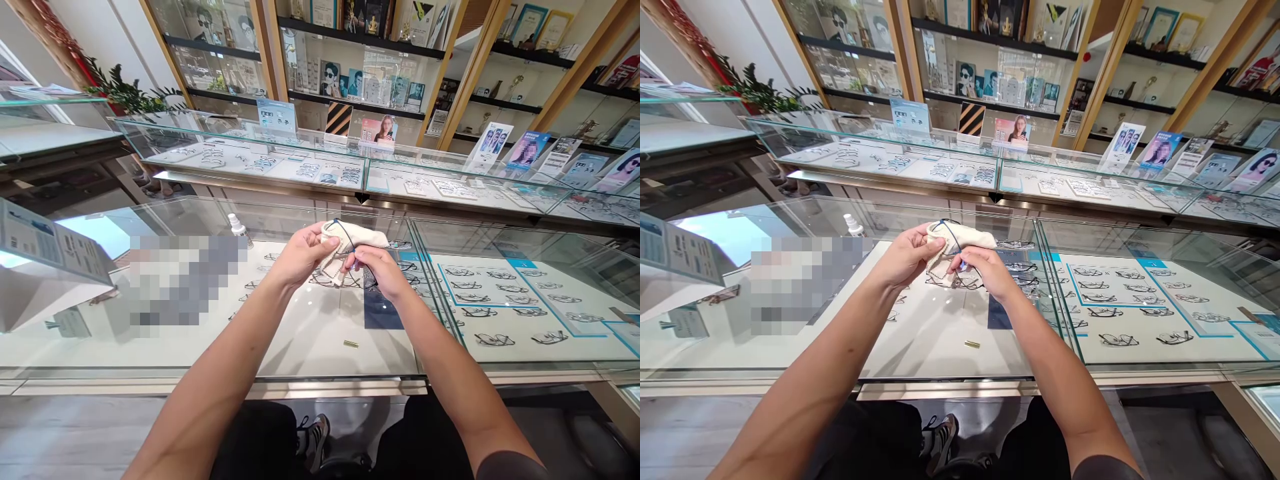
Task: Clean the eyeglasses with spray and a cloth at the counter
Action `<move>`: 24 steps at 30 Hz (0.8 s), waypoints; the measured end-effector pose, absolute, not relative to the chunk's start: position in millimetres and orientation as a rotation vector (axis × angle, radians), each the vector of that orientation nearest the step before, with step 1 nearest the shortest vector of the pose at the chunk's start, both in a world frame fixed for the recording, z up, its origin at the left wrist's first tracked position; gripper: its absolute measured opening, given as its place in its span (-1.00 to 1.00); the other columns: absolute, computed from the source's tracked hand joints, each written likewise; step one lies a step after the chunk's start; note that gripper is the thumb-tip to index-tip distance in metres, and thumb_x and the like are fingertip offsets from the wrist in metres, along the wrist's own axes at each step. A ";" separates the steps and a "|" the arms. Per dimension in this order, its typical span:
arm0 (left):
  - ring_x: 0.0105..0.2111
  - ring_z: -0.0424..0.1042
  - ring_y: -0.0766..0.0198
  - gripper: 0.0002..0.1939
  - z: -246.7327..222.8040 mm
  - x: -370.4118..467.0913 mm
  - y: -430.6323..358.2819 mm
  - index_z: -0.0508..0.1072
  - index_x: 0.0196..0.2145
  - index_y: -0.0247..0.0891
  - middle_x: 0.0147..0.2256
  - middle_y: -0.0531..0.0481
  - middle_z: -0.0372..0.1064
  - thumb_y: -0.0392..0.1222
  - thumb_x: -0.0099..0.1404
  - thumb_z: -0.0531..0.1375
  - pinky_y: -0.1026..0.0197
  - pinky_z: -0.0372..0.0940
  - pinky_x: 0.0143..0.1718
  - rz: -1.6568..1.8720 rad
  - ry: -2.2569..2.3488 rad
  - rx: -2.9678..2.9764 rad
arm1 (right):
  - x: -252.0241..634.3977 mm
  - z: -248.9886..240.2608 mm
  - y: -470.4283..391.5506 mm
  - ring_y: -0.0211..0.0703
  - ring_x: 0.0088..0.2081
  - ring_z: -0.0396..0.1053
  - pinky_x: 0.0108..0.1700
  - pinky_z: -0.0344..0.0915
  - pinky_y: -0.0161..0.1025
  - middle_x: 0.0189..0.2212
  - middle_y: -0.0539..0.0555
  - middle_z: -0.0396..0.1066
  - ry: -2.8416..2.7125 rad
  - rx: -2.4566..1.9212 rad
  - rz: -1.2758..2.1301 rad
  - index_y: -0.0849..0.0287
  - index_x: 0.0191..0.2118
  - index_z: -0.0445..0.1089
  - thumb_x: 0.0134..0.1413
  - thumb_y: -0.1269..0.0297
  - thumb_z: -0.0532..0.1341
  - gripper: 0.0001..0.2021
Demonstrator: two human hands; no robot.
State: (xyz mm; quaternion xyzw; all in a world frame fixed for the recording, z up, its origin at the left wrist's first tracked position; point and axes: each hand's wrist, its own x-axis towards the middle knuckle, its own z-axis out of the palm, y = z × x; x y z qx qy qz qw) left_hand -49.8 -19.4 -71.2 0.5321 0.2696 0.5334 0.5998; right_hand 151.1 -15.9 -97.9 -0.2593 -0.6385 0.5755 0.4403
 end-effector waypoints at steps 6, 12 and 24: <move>-0.59 0.42 0.34 -0.47 -73.9 -35.6 -27.0 0.40 -0.08 -0.24 -0.47 0.06 0.53 -0.08 0.16 0.58 0.29 0.37 -0.50 1.315 0.601 1.319 | 145.2 -100.6 -19.2 -0.10 -0.24 0.41 -0.05 0.29 -0.17 -0.36 0.07 0.58 -1.476 -0.553 1.530 0.13 -0.35 0.60 0.29 0.04 0.29 -0.70; -0.75 0.29 0.32 -0.55 -78.3 -29.2 -31.9 0.34 -0.24 -0.15 -0.66 0.18 0.35 0.12 0.30 0.49 0.29 0.17 -0.69 1.377 0.666 1.352 | 138.4 -107.7 -22.8 -0.04 -0.16 0.48 0.03 0.32 -0.12 -0.30 0.11 0.62 -1.585 -0.557 1.579 0.13 -0.31 0.64 0.32 -0.09 0.27 -0.60; -0.63 0.46 0.20 -0.48 -69.9 -39.0 -24.5 0.48 -0.18 -0.27 -0.52 -0.01 0.51 0.22 0.26 0.48 0.16 0.41 -0.55 1.304 0.615 1.254 | 145.8 -97.0 -22.0 -0.08 -0.23 0.44 -0.06 0.27 -0.16 -0.39 0.07 0.58 -1.524 -0.601 1.470 0.14 -0.35 0.60 0.30 0.02 0.27 -0.68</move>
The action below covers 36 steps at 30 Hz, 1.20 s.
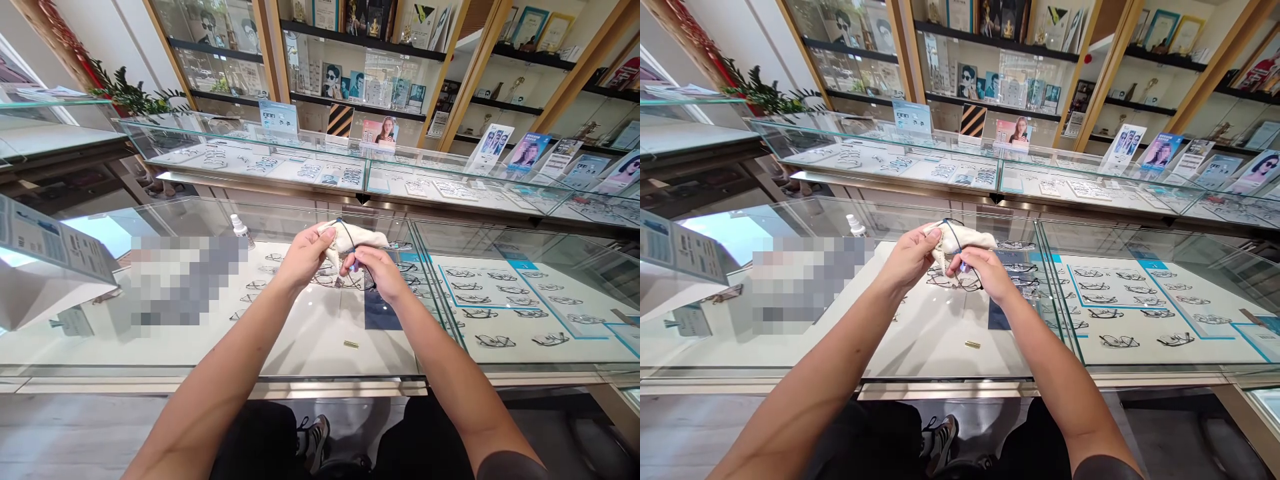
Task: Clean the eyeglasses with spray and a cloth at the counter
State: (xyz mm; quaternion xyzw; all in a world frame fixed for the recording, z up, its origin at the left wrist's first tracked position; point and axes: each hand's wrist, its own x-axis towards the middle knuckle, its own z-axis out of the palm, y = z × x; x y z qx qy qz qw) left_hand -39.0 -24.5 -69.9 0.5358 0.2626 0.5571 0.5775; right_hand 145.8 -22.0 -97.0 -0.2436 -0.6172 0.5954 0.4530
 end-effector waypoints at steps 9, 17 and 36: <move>-0.71 0.33 0.33 -0.55 -76.8 -31.5 -27.4 0.38 -0.18 -0.19 -0.59 0.14 0.41 0.08 0.28 0.50 0.28 0.29 -0.63 1.299 0.613 1.265 | 141.8 -103.0 -22.0 -0.08 -0.19 0.42 0.04 0.29 -0.14 -0.34 0.08 0.59 -1.581 -0.549 1.525 0.13 -0.31 0.61 0.34 -0.06 0.28 -0.64; -0.78 0.28 0.30 -0.51 -84.7 -30.1 -23.4 0.39 -0.31 -0.18 -0.67 0.12 0.36 0.30 0.39 0.35 0.26 0.20 -0.72 1.433 0.681 1.211 | 135.4 -100.0 -28.0 -0.07 -0.20 0.41 0.04 0.33 -0.09 -0.30 0.11 0.62 -1.601 -0.596 1.490 0.13 -0.35 0.62 0.24 -0.19 0.34 -0.56; -0.44 0.32 0.31 -0.41 -78.3 -30.7 -37.7 0.46 -0.35 -0.27 -0.46 0.03 0.37 0.38 0.41 0.27 0.27 0.27 -0.35 1.099 0.746 1.499 | 161.7 -91.9 -13.4 0.09 0.37 0.30 0.35 0.25 -0.08 0.16 0.15 0.38 -1.372 -0.578 1.154 0.05 -0.21 0.67 0.33 -0.08 0.32 -0.67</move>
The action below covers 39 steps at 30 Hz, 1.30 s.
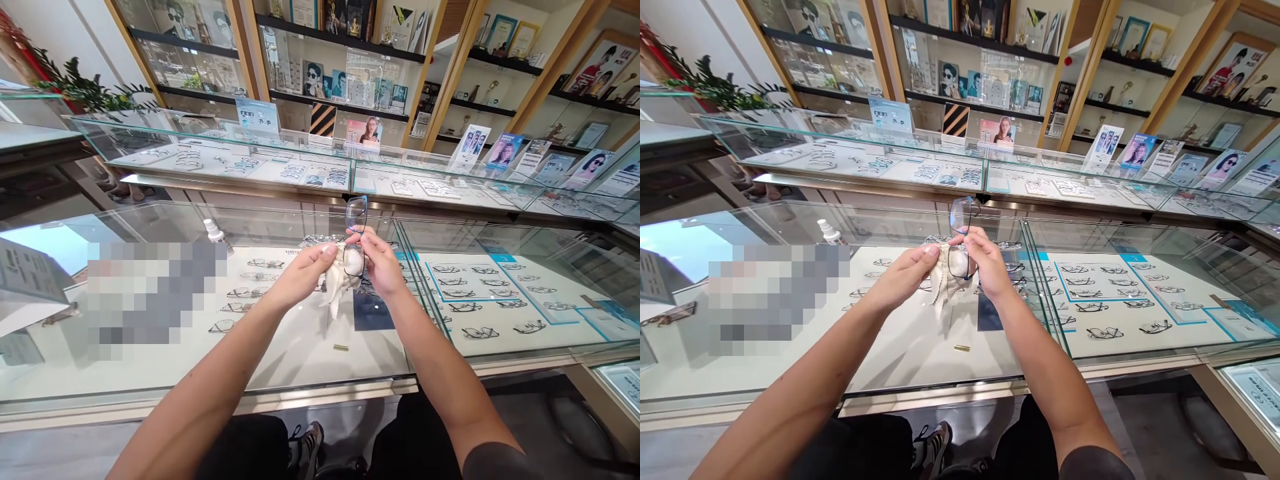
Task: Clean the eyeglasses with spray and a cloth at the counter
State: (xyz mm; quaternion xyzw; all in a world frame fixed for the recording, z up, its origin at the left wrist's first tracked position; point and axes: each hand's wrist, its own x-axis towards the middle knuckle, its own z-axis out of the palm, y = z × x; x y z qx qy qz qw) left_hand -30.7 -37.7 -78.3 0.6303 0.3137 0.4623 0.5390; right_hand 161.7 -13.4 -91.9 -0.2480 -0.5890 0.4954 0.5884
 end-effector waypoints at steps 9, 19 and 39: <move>-0.59 0.00 0.40 -0.34 -92.5 -19.5 -34.7 0.24 -0.47 -0.21 -0.59 0.14 0.07 0.44 0.35 0.30 0.28 -0.04 -0.53 1.070 0.758 1.368 | 146.4 -99.3 -19.8 0.01 0.24 0.35 0.39 0.20 -0.10 0.01 0.11 0.46 -1.497 -0.584 1.181 0.03 -0.08 0.70 0.38 -0.18 0.26 -0.58; -0.59 -0.19 0.45 -0.43 -87.2 -20.7 -36.1 0.41 -0.32 -0.22 -0.61 0.25 -0.10 0.32 0.20 0.48 0.29 -0.19 -0.55 1.079 0.822 1.316 | 144.0 -104.3 -19.0 0.01 0.18 0.42 0.32 0.26 -0.09 -0.01 0.07 0.54 -1.439 -0.580 1.222 -0.04 -0.02 0.72 0.37 -0.13 0.29 -0.63; -0.50 0.24 0.39 -0.42 -92.5 -8.3 -38.2 0.54 0.01 -0.32 -0.38 0.04 0.43 0.09 0.21 0.54 0.31 0.09 -0.48 1.108 0.601 1.313 | 141.4 -91.7 -21.1 -0.03 -0.08 0.61 0.02 0.52 -0.14 -0.07 0.10 0.71 -0.952 -0.560 1.465 0.06 -0.14 0.70 0.10 -0.05 0.49 -0.67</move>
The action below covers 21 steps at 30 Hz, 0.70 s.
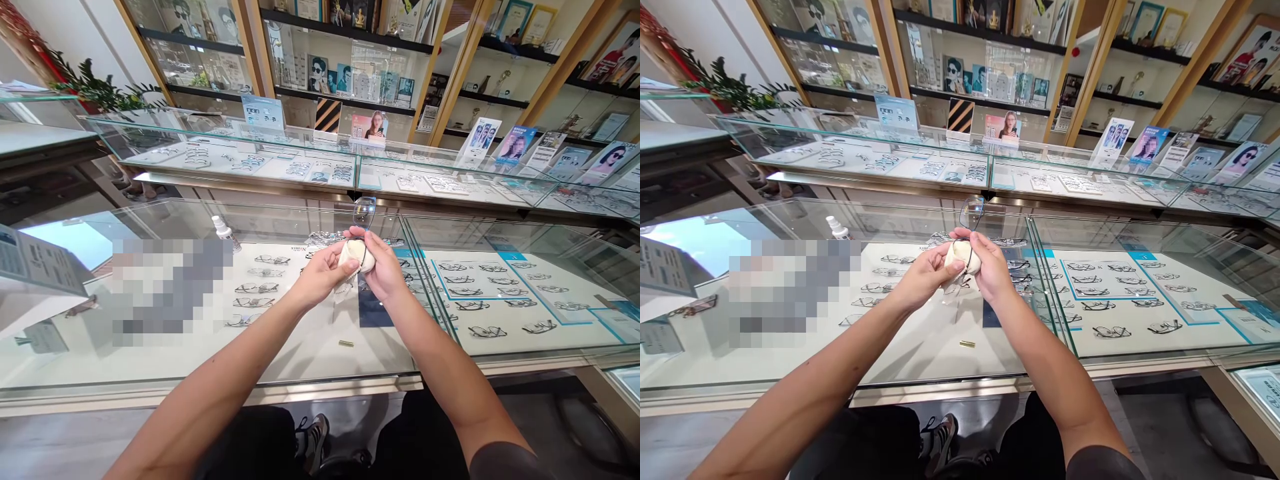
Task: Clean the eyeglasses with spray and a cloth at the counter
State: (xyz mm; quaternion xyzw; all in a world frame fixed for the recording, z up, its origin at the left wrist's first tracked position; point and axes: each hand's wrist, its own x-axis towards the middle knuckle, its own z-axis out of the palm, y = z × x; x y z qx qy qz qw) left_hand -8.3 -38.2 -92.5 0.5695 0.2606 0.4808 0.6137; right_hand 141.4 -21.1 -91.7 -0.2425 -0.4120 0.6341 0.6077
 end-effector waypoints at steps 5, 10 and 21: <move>-0.42 0.34 0.33 -0.46 -90.9 -6.2 -41.6 0.53 -0.05 -0.31 -0.34 0.00 0.46 0.11 0.22 0.53 0.29 0.19 -0.42 1.183 0.637 1.328 | 138.7 -93.3 -22.3 -0.02 -0.03 0.61 0.04 0.52 -0.13 -0.03 0.10 0.71 -0.954 -0.548 1.482 0.04 -0.11 0.70 0.12 -0.06 0.47 -0.66; -0.38 0.40 0.29 -0.47 -94.3 -4.5 -42.7 0.51 -0.08 -0.30 -0.33 0.00 0.49 0.15 0.23 0.51 0.26 0.28 -0.35 1.260 0.685 1.313 | 135.3 -95.7 -27.1 0.03 0.07 0.59 0.09 0.51 -0.10 0.04 0.09 0.69 -1.053 -0.532 1.478 0.00 -0.05 0.70 0.18 -0.11 0.44 -0.64; -0.47 0.26 0.34 -0.44 -95.2 -5.7 -40.9 0.53 -0.20 -0.27 -0.44 0.08 0.35 0.37 0.37 0.32 0.27 0.20 -0.40 1.435 0.819 1.364 | 136.8 -102.7 -28.8 -0.02 -0.06 0.55 0.00 0.44 -0.13 0.03 0.08 0.69 -1.330 -0.595 1.312 0.00 -0.01 0.71 0.32 -0.13 0.33 -0.62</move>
